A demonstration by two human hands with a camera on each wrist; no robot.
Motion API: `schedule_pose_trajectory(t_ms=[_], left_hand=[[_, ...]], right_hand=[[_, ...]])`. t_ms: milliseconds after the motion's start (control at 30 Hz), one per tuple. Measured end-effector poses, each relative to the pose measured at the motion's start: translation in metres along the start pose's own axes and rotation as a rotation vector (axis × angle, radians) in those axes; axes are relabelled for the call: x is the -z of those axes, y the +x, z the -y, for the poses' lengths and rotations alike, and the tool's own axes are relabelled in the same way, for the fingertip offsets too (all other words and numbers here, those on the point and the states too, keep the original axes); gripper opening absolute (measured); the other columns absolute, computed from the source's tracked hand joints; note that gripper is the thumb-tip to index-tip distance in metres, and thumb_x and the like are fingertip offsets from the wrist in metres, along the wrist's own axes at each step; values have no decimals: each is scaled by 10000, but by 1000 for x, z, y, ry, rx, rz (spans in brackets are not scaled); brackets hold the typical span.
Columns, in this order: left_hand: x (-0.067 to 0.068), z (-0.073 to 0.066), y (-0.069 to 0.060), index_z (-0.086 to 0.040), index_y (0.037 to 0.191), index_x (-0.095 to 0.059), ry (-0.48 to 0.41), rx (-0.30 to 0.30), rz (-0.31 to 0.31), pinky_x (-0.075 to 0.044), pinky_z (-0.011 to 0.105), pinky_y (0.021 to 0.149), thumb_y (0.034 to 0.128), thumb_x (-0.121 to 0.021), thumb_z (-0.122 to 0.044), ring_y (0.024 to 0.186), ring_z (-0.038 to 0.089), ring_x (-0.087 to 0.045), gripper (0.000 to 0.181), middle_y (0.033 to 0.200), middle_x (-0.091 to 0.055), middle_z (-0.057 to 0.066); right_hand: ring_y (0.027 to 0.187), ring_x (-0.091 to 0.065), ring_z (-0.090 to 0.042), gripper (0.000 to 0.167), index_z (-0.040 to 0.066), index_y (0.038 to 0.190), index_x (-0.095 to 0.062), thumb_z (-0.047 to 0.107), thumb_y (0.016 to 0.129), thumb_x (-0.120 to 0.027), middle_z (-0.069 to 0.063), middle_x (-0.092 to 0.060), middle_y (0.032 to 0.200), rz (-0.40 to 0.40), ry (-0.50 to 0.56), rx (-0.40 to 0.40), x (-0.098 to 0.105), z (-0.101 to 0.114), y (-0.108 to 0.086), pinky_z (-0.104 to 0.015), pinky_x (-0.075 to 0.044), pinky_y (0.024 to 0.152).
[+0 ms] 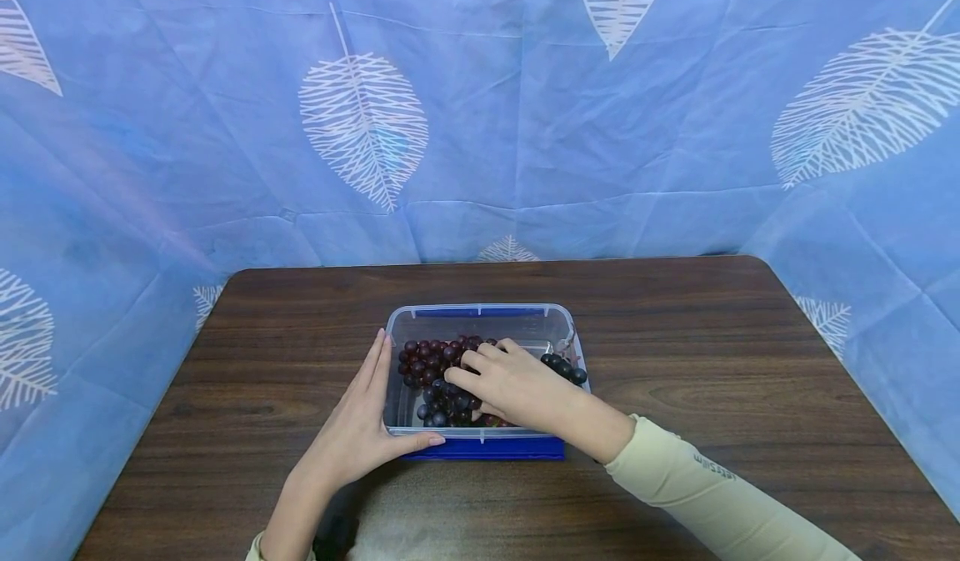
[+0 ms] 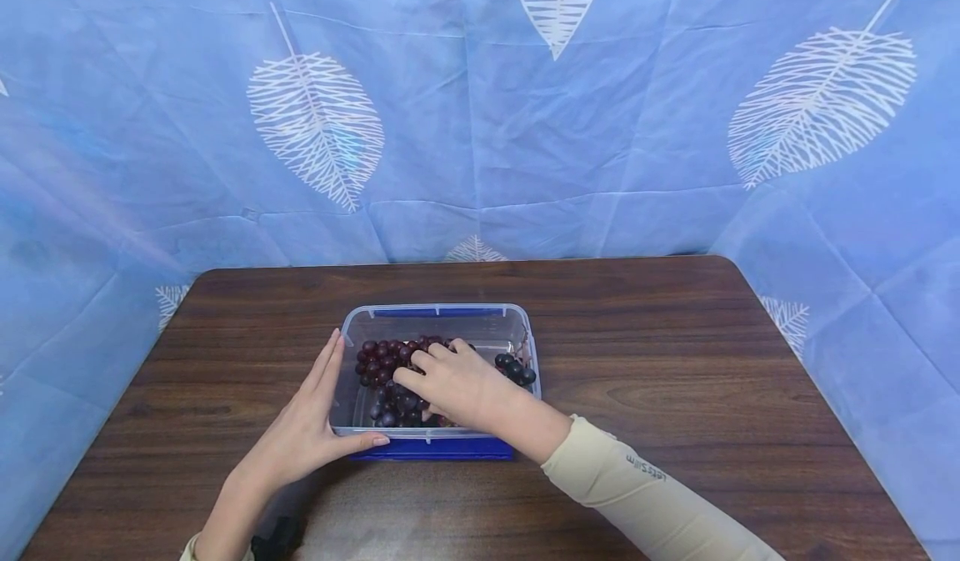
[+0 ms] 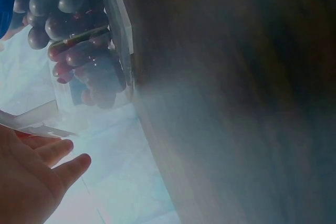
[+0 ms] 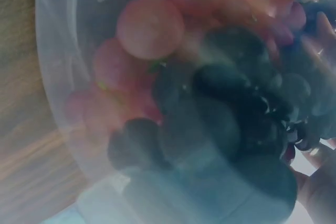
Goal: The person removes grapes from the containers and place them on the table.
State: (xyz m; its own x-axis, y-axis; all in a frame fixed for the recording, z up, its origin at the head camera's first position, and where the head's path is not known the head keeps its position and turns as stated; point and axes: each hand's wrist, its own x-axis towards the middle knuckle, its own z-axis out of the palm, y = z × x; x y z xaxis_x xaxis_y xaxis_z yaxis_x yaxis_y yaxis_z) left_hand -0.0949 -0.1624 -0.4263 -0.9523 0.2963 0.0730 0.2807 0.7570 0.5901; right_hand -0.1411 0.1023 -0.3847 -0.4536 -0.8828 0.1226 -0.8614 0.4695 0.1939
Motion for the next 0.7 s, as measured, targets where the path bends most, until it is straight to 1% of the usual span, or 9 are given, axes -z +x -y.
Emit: schedule_pose_trajectory(t_ms=[67,267,500,700], left_hand=[[0,0,0,-98,1708,15,-6,2,3,-345,715,1163,785,-833,-695,1591,465,-191,1388,1781,34,128],[-1,0,0,-100,1707,19,-14,6,7,-345,714,1164,790,-833,-688,1591,466,-187,1383,1780,41,129],[-1,0,0,-108,1709,22,-7,20,10,-356,715,1156,791,-837,-677,1590,469,-191,1379,1781,42,130],[-1,0,0,-106,1708,24,5,21,10,-361,711,1154,784,-822,-712,1585,476,-200,1392,1781,46,129]], right_hand=[[1065,-688,-200,498,206,1366,-609,354,941,-824,-11,-674,1190,-12,-11,4,0,-1,0,-392,-601,878],[1015,-692,-191,503,205,1334,-605,354,919,-846,-11,-669,1155,-49,-19,3,5,-4,0,-364,-604,819],[984,-691,-188,544,189,1333,-611,437,904,-835,-15,-667,1139,-99,0,-4,10,-8,-2,-358,-606,784],[1005,-695,-200,550,188,1354,-602,426,915,-832,-24,-663,1148,-80,-6,-23,15,-10,-4,-376,-610,806]])
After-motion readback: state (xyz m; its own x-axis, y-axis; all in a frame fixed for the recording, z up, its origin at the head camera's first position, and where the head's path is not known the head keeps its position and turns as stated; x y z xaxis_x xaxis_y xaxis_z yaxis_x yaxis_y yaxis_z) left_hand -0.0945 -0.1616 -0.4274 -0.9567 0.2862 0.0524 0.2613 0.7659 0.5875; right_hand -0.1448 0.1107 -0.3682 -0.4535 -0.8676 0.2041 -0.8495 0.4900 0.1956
